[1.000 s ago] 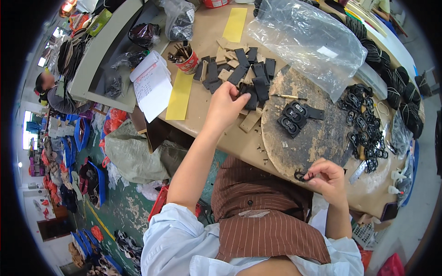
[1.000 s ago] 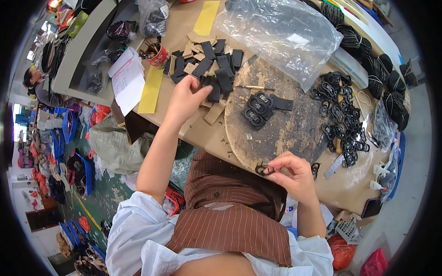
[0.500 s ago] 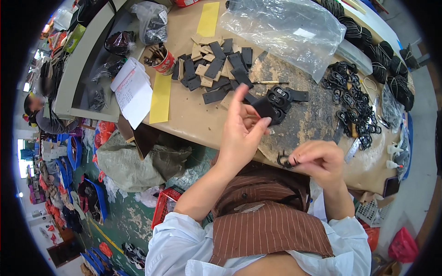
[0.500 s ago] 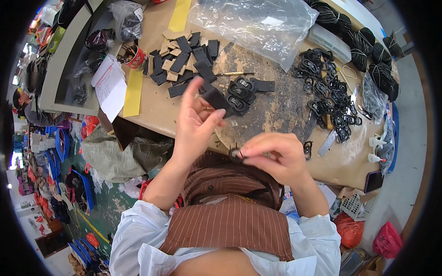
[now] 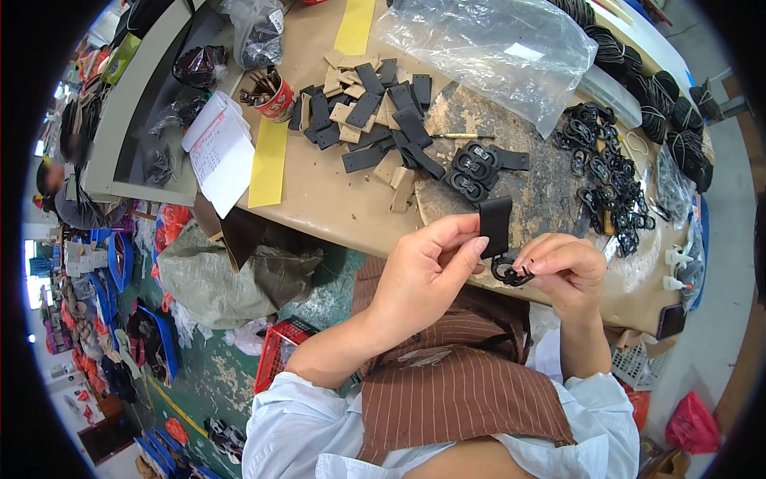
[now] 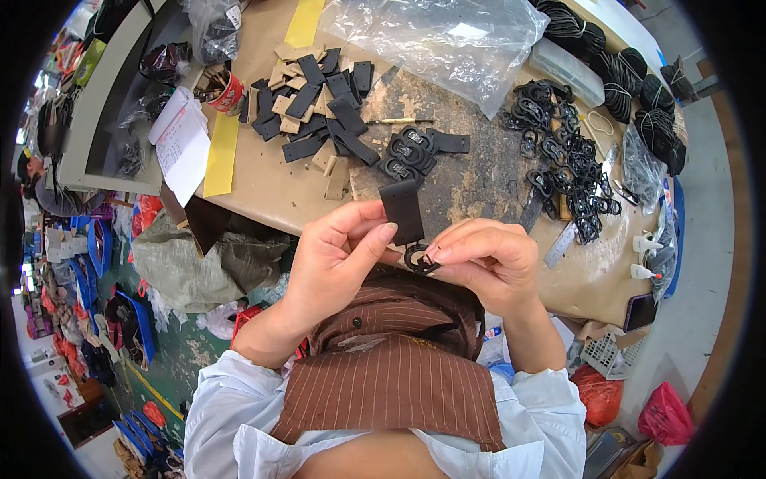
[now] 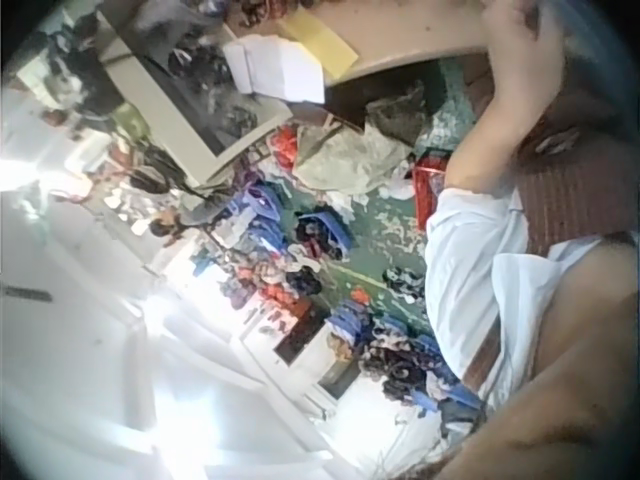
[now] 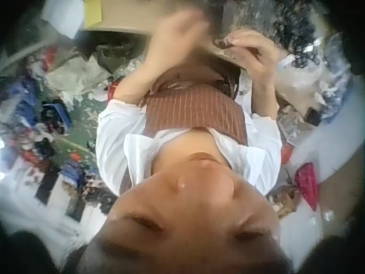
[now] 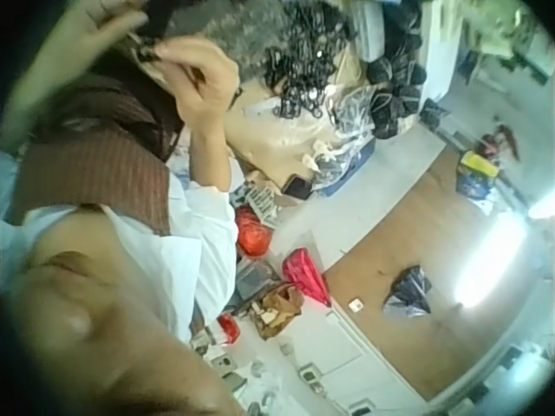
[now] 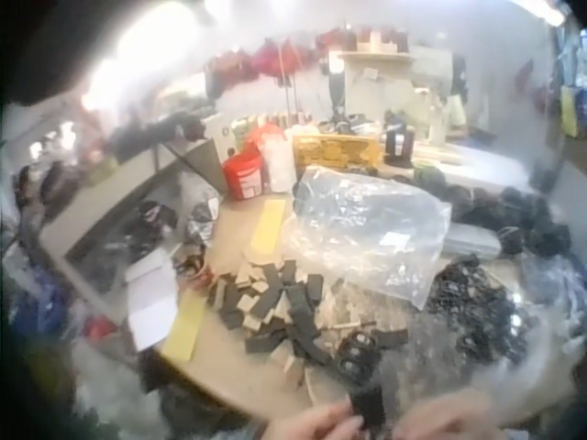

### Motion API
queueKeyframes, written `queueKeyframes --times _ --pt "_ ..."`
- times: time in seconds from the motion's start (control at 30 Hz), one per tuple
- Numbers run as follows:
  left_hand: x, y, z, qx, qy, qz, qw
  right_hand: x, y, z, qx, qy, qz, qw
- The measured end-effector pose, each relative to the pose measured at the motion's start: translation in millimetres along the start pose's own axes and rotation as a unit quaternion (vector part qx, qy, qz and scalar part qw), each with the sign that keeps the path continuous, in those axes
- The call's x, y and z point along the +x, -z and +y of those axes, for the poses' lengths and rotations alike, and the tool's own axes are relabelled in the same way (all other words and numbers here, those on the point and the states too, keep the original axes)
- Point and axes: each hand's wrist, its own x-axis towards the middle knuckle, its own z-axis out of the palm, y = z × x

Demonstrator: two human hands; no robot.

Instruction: The person sits at a workbench and repeatedly picks up small black rectangular pieces and black circular rings. They insert the rings into the rectangular pieces and place the assembled units on the table. The person handles the components one at a time throughout the clip.

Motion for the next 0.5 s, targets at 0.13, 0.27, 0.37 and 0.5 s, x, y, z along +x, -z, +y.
queueKeyframes --times 0.13,0.27,0.37,0.5 --pt "-1.6 -0.2 3.1 0.072 -0.021 -0.029 0.997 -0.5 3.6 0.9 0.000 -0.018 -0.005 1.000" --pt "-8.7 -2.5 11.4 0.146 -0.043 -0.076 0.986 1.3 6.2 -1.7 0.014 -0.111 0.009 0.994" --pt "-10.2 -6.7 2.3 0.053 -0.001 -0.037 0.998 1.0 1.3 0.2 0.035 -0.180 0.038 0.982" --pt "-5.2 -5.5 -1.3 0.026 0.073 -0.042 0.996 -6.1 -2.8 7.3 -0.027 -0.166 0.036 0.985"
